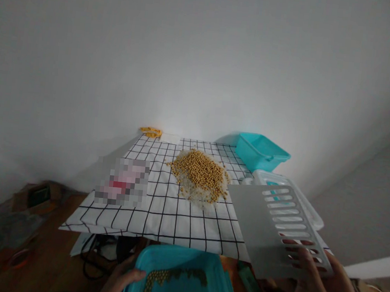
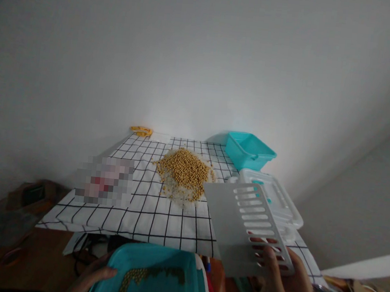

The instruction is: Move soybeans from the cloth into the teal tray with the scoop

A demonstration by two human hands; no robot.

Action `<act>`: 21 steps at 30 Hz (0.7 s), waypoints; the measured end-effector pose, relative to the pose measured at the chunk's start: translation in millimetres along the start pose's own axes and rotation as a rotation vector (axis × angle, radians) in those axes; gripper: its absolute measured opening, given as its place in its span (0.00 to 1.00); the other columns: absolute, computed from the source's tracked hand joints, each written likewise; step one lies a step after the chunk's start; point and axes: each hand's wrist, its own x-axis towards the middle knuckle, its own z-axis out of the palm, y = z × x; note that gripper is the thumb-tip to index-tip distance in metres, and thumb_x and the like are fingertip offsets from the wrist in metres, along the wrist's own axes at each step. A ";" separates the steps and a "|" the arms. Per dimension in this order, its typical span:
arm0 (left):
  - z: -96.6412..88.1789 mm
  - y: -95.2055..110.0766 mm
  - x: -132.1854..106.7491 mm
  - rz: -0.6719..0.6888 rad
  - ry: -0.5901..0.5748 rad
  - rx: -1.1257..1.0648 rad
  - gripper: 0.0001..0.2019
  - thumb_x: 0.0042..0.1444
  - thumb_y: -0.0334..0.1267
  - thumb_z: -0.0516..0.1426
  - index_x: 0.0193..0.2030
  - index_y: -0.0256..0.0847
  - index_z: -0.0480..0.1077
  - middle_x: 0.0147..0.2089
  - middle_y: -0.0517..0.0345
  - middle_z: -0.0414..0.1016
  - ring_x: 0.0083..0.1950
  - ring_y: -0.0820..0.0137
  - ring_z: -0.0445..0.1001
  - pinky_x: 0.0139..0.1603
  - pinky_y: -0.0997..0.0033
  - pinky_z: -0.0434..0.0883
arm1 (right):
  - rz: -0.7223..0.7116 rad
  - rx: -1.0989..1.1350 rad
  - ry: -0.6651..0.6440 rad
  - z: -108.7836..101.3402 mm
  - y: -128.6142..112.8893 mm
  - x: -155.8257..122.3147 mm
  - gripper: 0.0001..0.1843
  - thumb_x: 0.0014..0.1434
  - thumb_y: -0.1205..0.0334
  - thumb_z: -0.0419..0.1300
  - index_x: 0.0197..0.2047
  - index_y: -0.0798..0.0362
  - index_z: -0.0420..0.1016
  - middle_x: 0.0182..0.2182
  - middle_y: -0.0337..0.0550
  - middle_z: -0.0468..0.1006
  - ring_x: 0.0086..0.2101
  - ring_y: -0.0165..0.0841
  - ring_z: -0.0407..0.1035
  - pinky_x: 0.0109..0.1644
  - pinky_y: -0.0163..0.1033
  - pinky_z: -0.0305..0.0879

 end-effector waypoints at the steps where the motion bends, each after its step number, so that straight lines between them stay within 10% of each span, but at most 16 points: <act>1: 2.1 2.2 -0.4 0.009 0.005 0.009 0.21 0.33 0.46 0.66 0.39 0.48 0.83 0.34 0.54 0.90 0.45 0.42 0.85 0.49 0.50 0.77 | 0.015 0.009 0.001 4.1 -0.8 1.9 0.14 0.52 0.53 0.73 0.38 0.53 0.81 0.32 0.41 0.81 0.34 0.35 0.73 0.38 0.37 0.66; 7: 7.3 9.4 -7.2 0.012 0.035 0.039 0.17 0.36 0.45 0.64 0.35 0.47 0.83 0.29 0.57 0.89 0.36 0.47 0.85 0.40 0.53 0.78 | -0.037 -0.078 0.000 33.1 -8.4 0.9 0.20 0.50 0.49 0.72 0.38 0.55 0.79 0.33 0.42 0.81 0.33 0.36 0.72 0.40 0.41 0.67; 15: 16.7 18.4 -13.4 -0.012 0.074 0.089 0.23 0.35 0.44 0.65 0.42 0.46 0.82 0.33 0.55 0.90 0.47 0.41 0.85 0.47 0.51 0.78 | -0.155 -0.086 -0.078 45.7 1.0 -5.7 0.15 0.55 0.51 0.70 0.37 0.55 0.78 0.31 0.43 0.81 0.31 0.35 0.73 0.39 0.41 0.68; 21: 18.7 57.7 -24.8 -0.026 0.204 0.215 0.10 0.55 0.47 0.65 0.44 0.53 0.80 0.46 0.59 0.86 0.56 0.49 0.80 0.54 0.55 0.78 | -0.232 -0.097 -0.060 117.9 -18.3 18.9 0.14 0.54 0.51 0.71 0.36 0.52 0.78 0.31 0.41 0.80 0.30 0.35 0.73 0.38 0.42 0.68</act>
